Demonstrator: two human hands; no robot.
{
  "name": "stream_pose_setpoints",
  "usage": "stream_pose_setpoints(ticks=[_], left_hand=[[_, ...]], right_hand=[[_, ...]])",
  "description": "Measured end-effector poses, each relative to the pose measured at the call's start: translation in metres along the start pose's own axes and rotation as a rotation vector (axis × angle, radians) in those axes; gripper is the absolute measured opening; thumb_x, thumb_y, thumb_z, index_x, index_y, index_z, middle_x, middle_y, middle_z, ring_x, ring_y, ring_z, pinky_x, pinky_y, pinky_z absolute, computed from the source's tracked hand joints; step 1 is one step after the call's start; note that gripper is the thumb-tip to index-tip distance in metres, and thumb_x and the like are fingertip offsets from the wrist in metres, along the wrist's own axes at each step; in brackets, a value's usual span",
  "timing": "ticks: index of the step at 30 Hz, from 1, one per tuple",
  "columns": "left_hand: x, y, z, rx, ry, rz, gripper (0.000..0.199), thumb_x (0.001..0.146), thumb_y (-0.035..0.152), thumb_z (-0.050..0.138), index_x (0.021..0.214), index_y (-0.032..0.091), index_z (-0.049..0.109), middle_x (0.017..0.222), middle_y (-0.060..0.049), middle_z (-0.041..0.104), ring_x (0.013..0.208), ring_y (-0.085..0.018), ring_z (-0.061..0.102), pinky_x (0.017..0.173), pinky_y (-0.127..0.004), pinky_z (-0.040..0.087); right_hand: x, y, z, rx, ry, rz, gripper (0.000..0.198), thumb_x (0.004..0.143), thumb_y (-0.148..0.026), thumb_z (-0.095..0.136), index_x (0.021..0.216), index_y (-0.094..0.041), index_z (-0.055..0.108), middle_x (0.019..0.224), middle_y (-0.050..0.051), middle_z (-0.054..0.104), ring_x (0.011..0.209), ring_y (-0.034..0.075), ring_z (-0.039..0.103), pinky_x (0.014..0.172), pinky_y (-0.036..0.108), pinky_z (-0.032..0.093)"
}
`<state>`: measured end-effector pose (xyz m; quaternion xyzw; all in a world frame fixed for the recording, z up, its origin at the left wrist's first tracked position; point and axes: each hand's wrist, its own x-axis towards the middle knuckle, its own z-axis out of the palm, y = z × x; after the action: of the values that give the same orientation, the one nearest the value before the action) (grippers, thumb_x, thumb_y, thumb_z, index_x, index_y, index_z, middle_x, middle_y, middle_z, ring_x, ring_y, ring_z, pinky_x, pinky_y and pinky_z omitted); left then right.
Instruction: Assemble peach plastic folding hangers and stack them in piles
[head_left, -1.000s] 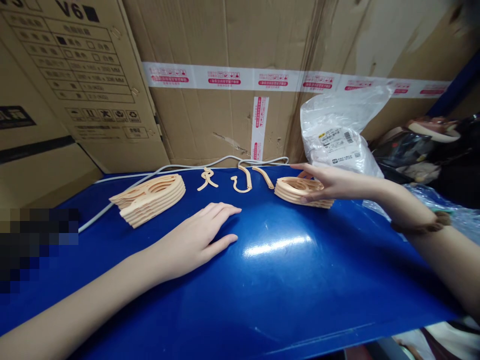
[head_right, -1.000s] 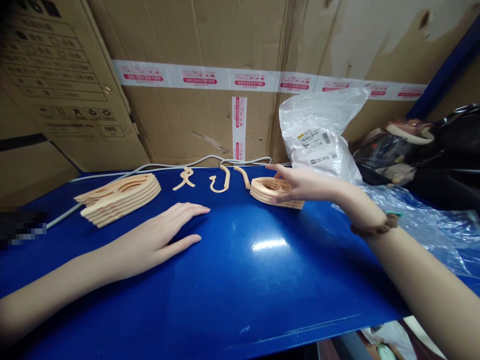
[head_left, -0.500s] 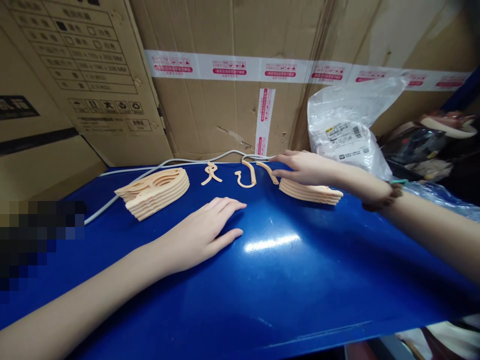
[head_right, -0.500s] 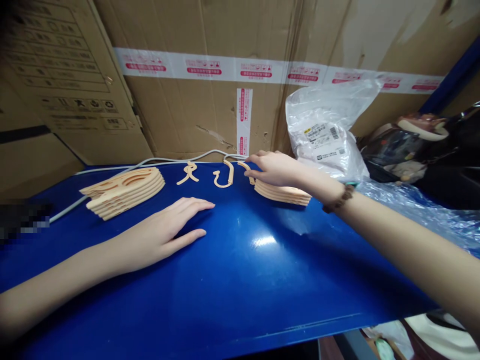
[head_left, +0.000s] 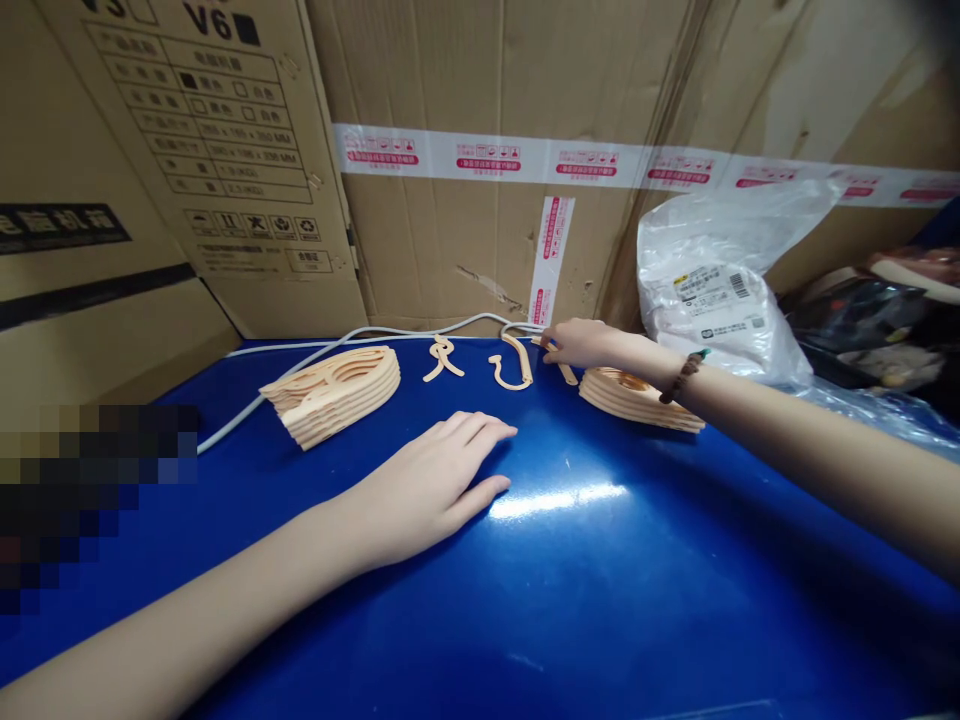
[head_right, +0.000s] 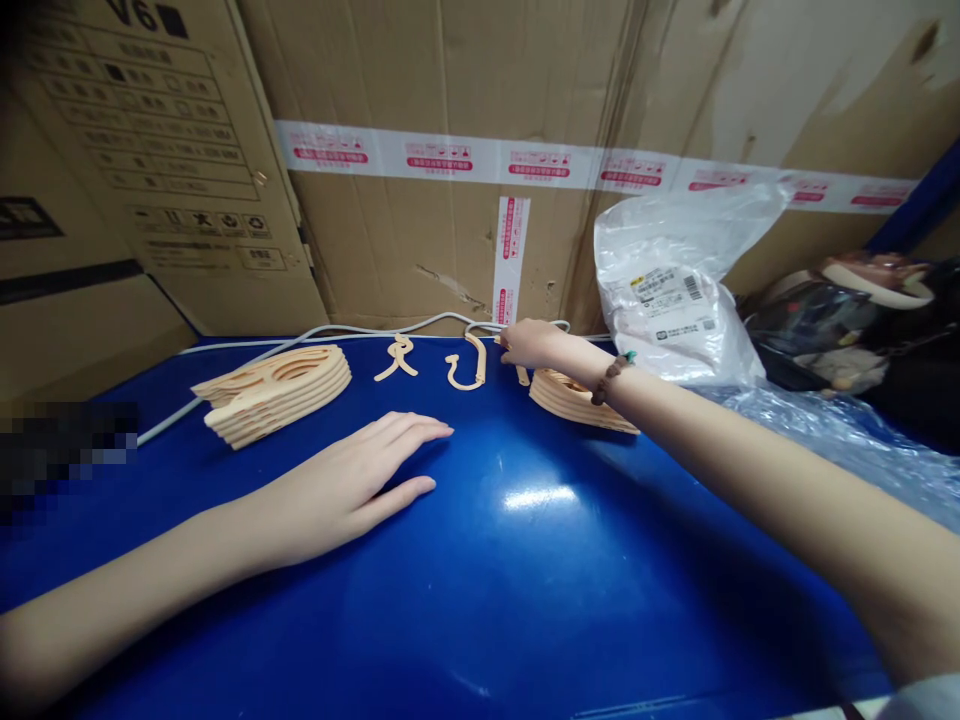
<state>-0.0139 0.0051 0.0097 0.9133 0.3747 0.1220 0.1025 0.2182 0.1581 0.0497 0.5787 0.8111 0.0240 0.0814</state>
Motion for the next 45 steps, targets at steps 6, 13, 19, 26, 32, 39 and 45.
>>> stream_pose_setpoints(ticks=[6,13,19,26,32,39,45], left_hand=[[-0.002,0.0,-0.001,-0.002,0.006,0.005,0.04,0.101,0.037,0.043,0.135,0.017,0.047,0.137,-0.01,0.054,0.127,-0.024,0.049,0.108,-0.044,0.041],[-0.001,0.001,-0.002,-0.017,0.026,-0.001,0.041,0.1,0.037,0.044,0.137,0.018,0.046,0.138,-0.01,0.054,0.127,-0.025,0.05,0.108,-0.045,0.043],[-0.001,0.002,-0.001,-0.01,0.043,-0.006,0.044,0.1,0.038,0.044,0.139,0.018,0.043,0.142,-0.011,0.051,0.131,-0.026,0.047,0.11,-0.047,0.041],[0.001,0.001,-0.001,-0.01,0.028,-0.022,0.043,0.101,0.039,0.043,0.138,0.019,0.044,0.142,-0.011,0.05,0.131,-0.026,0.047,0.111,-0.045,0.04],[0.002,0.001,0.0,-0.014,0.022,-0.017,0.042,0.101,0.039,0.042,0.137,0.018,0.045,0.142,-0.011,0.051,0.131,-0.025,0.047,0.111,-0.045,0.04],[0.001,0.0,0.002,-0.008,0.039,0.009,0.041,0.101,0.038,0.042,0.136,0.018,0.045,0.139,-0.011,0.052,0.129,-0.025,0.047,0.111,-0.045,0.04],[0.0,-0.002,0.004,-0.017,0.051,0.021,0.039,0.101,0.037,0.043,0.135,0.019,0.046,0.138,-0.011,0.053,0.128,-0.025,0.049,0.109,-0.044,0.041]], right_hand=[[0.012,-0.001,-0.003,0.138,0.076,0.124,0.037,0.093,-0.034,0.061,0.125,-0.015,0.058,0.12,0.011,0.063,0.101,0.021,0.064,0.086,0.04,0.055],[0.005,0.003,-0.034,0.306,0.158,0.05,0.029,0.09,-0.026,0.053,0.114,-0.012,0.062,0.099,0.011,0.073,0.078,0.017,0.068,0.064,0.025,0.052],[-0.025,-0.004,-0.027,0.258,0.079,-0.141,0.022,0.086,-0.027,0.057,0.1,-0.018,0.071,0.096,0.006,0.075,0.083,0.019,0.068,0.068,0.025,0.048],[-0.022,-0.013,-0.011,0.124,0.074,-0.282,0.044,0.086,-0.049,0.061,0.12,-0.023,0.067,0.112,0.006,0.072,0.099,0.022,0.067,0.08,0.028,0.048],[-0.011,-0.025,-0.01,-0.034,0.115,-0.369,0.044,0.085,-0.021,0.056,0.129,-0.022,0.062,0.127,0.011,0.064,0.111,0.026,0.062,0.085,0.031,0.046],[0.0,-0.029,-0.009,-0.177,0.137,-0.383,0.033,0.085,-0.016,0.053,0.115,-0.017,0.066,0.12,0.016,0.064,0.106,0.028,0.063,0.081,0.033,0.045],[0.008,-0.029,-0.008,-0.131,0.25,-0.263,0.036,0.095,-0.026,0.04,0.121,-0.01,0.058,0.114,0.02,0.067,0.104,0.029,0.063,0.081,0.033,0.043]])
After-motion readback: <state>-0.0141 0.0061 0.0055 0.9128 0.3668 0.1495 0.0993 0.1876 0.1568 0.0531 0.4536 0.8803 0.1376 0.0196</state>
